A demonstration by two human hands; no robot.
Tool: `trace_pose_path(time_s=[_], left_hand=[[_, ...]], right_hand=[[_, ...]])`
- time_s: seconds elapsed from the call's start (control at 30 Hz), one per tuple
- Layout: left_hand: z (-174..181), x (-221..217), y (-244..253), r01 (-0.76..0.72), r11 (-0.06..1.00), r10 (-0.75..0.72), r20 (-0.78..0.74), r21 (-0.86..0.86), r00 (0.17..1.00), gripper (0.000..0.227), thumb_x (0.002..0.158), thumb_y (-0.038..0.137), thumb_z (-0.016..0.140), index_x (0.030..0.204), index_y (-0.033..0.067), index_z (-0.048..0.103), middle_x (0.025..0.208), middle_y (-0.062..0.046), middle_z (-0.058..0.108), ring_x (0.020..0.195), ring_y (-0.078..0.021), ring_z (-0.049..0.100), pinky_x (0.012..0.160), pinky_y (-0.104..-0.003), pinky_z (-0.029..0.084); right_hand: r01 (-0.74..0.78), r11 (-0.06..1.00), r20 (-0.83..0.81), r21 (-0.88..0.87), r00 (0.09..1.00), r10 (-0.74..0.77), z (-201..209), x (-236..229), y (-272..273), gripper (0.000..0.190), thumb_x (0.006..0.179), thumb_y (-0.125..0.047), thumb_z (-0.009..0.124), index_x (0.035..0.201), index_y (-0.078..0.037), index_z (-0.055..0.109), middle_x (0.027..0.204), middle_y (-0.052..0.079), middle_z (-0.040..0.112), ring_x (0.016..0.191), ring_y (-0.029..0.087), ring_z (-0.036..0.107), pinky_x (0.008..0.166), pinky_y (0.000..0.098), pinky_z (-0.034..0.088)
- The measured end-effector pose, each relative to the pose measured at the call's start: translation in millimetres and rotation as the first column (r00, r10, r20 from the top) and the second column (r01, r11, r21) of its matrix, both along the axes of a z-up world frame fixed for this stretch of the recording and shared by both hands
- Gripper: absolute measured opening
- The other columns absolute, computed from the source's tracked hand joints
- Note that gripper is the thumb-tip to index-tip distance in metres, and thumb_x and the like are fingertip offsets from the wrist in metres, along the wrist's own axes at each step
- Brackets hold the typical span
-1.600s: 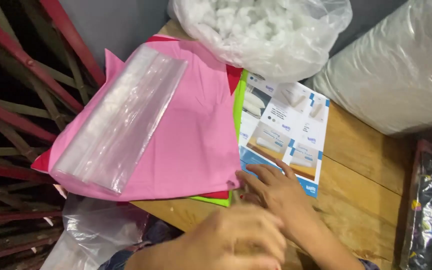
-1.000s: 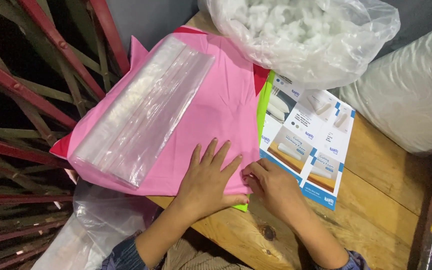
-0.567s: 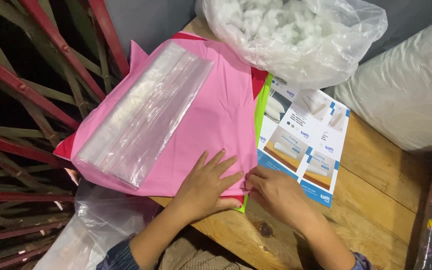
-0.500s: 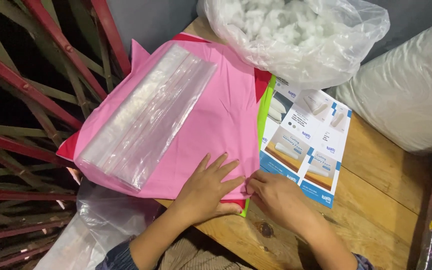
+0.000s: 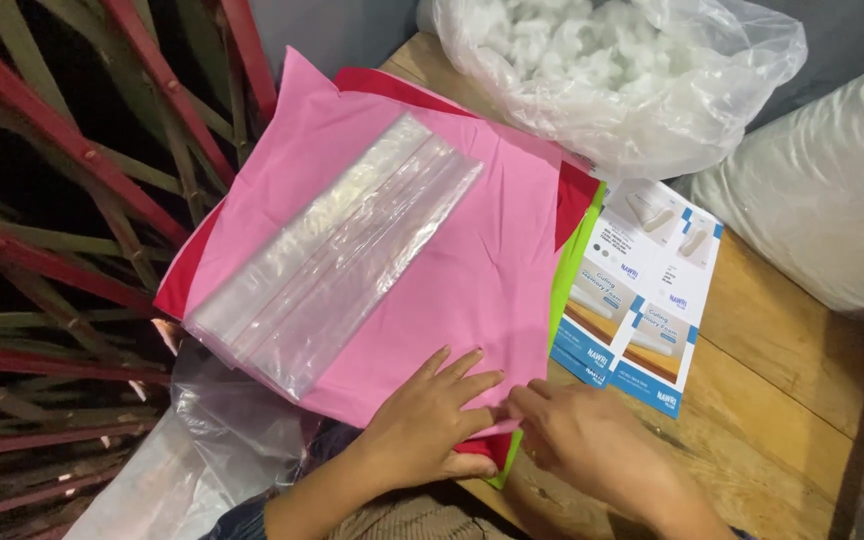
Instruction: Stuffing a pink fabric cushion cover with white polyester fiberfill at a workshop station.
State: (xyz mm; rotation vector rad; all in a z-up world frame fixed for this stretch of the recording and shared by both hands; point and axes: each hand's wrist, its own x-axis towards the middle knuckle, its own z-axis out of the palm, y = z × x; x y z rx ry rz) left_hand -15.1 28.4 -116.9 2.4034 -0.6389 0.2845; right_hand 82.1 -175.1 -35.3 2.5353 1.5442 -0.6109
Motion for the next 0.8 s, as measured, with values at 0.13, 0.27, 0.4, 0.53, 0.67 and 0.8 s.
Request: trace_pose_path(time_s=[0.13,0.27,0.4,0.53,0.67,0.8], left_hand=[[14,-2,-11,-0.106,0.994,0.106,-0.067,0.007,0.992,0.085,0.079,0.070,0.064,0.130,0.0024,0.064,0.139,-0.012,0.062,0.140,-0.0403,0.045,0.114,-0.060,0.031],[8,-5,-12,-0.239,0.963,0.248,0.061,-0.129,0.967,0.036,0.094,0.035,0.066,0.116,0.0070,0.069,0.119,-0.008,0.069,0.120,-0.0336,0.060,0.105,-0.050,0.044],[-9,-5,0,-0.331,0.940,0.337,0.057,-0.086,0.940,0.065,0.064,-0.008,0.068,0.129,0.0007,0.065,0.129,-0.019,0.068,0.123,-0.0387,0.063,0.110,-0.051,0.047],[13,-8,29,-0.470,0.883,0.463,-0.178,0.005,0.868,0.081,0.065,-0.027,0.049,0.139,0.0053,0.058,0.143,-0.016,0.060,0.137,-0.0343,0.052,0.121,-0.052,0.032],[6,-7,50,-0.554,0.817,0.577,-0.202,0.162,0.791,0.083,0.069,-0.017,0.058,0.147,0.0089,0.050,0.156,-0.018,0.045,0.147,-0.0371,0.037,0.121,-0.054,0.028],[15,-8,61,-0.588,0.796,0.605,-0.253,0.147,0.755,0.090,0.065,-0.011,0.061,0.151,0.0101,0.045,0.162,-0.016,0.035,0.144,-0.0367,0.038,0.097,-0.049,0.048]], right_hand=[[0.127,0.965,0.100,0.230,0.983,-0.153,20,-6,3,0.005,0.097,-0.025,0.056,0.092,-0.025,0.056,0.071,0.000,0.060,0.058,0.029,0.053,0.048,0.0460,0.038],[0.086,0.953,0.188,0.289,0.971,-0.145,21,-9,4,0.004,0.097,-0.020,0.054,0.097,-0.023,0.057,0.074,0.002,0.059,0.059,0.032,0.054,0.049,0.0467,0.042],[0.056,0.870,0.222,0.490,0.957,-0.186,35,-8,-1,0.009,0.097,-0.016,0.057,0.101,-0.020,0.064,0.088,-0.005,0.070,0.068,0.025,0.062,0.055,0.0392,0.046],[0.015,0.790,0.277,0.613,0.932,-0.232,52,-10,-7,0.011,0.097,-0.013,0.058,0.097,-0.020,0.067,0.090,-0.008,0.074,0.074,0.020,0.067,0.059,0.0352,0.049],[-0.037,0.740,0.279,0.672,0.938,-0.206,70,-17,-10,0.012,0.099,-0.009,0.056,0.099,-0.014,0.067,0.093,-0.002,0.074,0.076,0.018,0.068,0.069,0.0312,0.050],[-0.106,0.692,0.393,0.714,0.879,-0.271,72,-17,-26,0.010,0.101,-0.002,0.060,0.103,-0.010,0.066,0.100,0.000,0.073,0.084,0.022,0.067,0.078,0.0357,0.048]])
